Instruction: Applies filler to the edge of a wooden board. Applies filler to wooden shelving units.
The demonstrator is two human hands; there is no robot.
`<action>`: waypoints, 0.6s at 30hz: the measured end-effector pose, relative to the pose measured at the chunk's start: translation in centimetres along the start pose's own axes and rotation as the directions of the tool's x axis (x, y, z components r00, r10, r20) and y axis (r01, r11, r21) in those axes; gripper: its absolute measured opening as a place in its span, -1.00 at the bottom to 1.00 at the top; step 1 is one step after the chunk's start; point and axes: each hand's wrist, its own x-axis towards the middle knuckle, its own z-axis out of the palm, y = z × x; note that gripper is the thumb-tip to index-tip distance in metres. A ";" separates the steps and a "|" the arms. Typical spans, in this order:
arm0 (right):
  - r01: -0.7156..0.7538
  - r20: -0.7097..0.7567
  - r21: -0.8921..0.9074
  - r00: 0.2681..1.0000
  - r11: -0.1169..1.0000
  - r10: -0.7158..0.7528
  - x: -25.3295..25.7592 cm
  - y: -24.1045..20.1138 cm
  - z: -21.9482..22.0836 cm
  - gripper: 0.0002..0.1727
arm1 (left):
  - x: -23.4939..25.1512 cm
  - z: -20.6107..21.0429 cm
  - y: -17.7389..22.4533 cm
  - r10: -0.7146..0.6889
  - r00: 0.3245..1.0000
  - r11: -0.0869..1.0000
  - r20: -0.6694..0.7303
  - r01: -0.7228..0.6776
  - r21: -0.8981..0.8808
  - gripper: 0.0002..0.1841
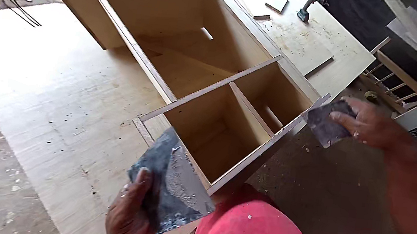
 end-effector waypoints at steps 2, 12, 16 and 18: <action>-0.131 -0.030 -0.092 0.991 0.987 0.129 3.8 -1.0 -2.1 -0.55 | -0.9 -0.5 0.0 0.006 0.998 0.999 -0.062 -0.004 0.042 -0.78; -0.470 0.038 -0.445 0.840 0.762 0.541 18.3 4.4 2.6 -0.75 | -5.6 -2.3 -1.6 0.004 0.979 0.998 -0.203 0.007 0.056 -0.80; -0.372 0.163 -0.537 0.835 0.757 0.525 18.2 4.6 4.0 -0.73 | -5.9 -3.4 -1.0 0.038 0.976 0.996 -0.217 -0.019 0.090 -0.81; -0.296 0.237 -0.565 0.835 0.770 0.496 17.8 3.4 5.0 -0.71 | -5.6 -3.6 -0.7 0.039 0.973 0.995 -0.228 -0.019 0.093 -0.81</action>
